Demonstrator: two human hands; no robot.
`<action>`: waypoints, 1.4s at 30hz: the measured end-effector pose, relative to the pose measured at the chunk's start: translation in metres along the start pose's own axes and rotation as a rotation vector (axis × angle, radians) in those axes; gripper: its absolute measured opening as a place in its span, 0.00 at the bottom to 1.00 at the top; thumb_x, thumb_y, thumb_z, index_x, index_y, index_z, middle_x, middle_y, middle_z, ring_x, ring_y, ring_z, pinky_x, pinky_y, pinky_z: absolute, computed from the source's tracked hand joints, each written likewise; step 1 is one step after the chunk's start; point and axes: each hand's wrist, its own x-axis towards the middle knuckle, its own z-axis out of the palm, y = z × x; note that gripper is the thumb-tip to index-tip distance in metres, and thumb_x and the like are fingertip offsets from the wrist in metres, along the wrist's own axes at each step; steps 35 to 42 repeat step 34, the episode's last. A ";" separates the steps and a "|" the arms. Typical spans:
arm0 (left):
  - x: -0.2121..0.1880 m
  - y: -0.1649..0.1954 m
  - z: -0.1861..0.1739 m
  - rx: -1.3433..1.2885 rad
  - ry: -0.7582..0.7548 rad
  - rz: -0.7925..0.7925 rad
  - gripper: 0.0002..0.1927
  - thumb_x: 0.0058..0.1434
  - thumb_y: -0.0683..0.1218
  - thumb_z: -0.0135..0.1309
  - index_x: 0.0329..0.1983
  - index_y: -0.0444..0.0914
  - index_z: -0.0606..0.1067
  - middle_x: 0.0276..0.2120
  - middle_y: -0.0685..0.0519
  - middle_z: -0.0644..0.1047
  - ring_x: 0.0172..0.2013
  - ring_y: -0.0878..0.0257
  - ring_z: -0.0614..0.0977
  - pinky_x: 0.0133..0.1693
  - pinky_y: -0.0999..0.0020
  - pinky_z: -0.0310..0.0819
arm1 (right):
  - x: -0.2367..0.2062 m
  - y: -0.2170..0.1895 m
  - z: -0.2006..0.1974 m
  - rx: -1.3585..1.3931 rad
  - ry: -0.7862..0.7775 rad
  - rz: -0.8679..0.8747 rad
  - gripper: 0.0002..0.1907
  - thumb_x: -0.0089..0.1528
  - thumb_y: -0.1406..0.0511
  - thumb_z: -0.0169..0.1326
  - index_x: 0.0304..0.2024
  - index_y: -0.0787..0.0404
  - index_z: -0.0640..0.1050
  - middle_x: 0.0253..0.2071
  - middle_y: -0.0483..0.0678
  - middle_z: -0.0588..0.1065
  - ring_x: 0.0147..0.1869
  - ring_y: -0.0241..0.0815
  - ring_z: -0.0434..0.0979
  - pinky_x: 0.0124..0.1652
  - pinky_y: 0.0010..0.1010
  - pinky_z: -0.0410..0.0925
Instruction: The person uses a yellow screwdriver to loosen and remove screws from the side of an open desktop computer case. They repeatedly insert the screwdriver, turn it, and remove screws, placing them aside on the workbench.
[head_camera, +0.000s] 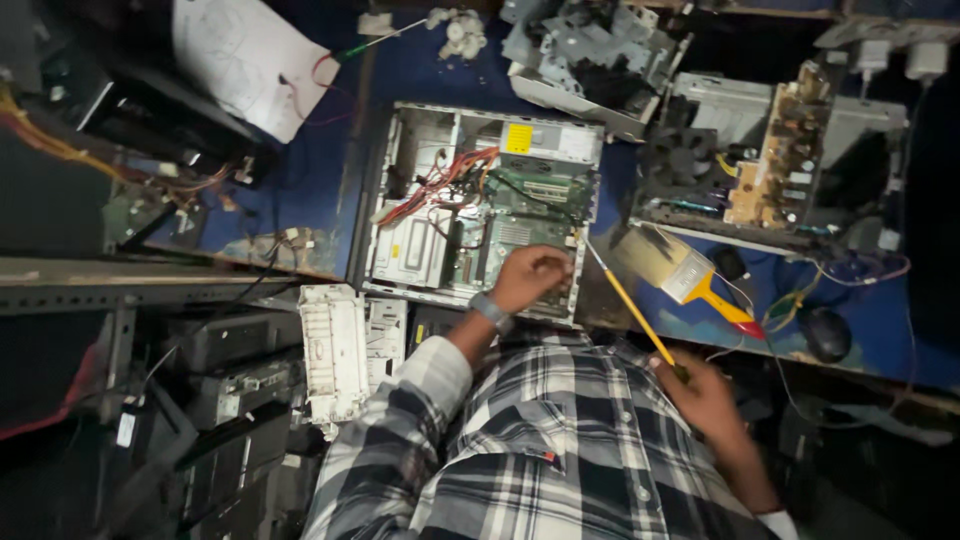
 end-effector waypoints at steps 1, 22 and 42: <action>-0.005 0.003 -0.010 -0.060 0.058 0.018 0.08 0.65 0.39 0.55 0.46 0.31 0.79 0.36 0.49 0.82 0.34 0.63 0.84 0.39 0.67 0.82 | 0.005 -0.010 0.000 -0.011 -0.025 -0.065 0.15 0.65 0.59 0.58 0.46 0.63 0.83 0.29 0.45 0.79 0.31 0.33 0.71 0.32 0.27 0.65; -0.028 0.023 -0.066 -0.191 0.310 0.082 0.14 0.71 0.43 0.52 0.57 0.32 0.76 0.43 0.51 0.80 0.43 0.65 0.83 0.47 0.69 0.81 | 0.049 -0.068 0.013 -0.162 -0.290 -0.166 0.16 0.63 0.58 0.57 0.46 0.62 0.84 0.27 0.46 0.80 0.32 0.32 0.73 0.33 0.27 0.69; -0.018 -0.024 -0.108 -0.246 0.169 0.032 0.13 0.74 0.43 0.52 0.57 0.31 0.75 0.41 0.50 0.80 0.41 0.64 0.81 0.47 0.68 0.77 | 0.054 -0.008 -0.007 0.306 -0.555 0.195 0.21 0.55 0.71 0.65 0.51 0.68 0.77 0.36 0.53 0.82 0.33 0.42 0.78 0.32 0.35 0.70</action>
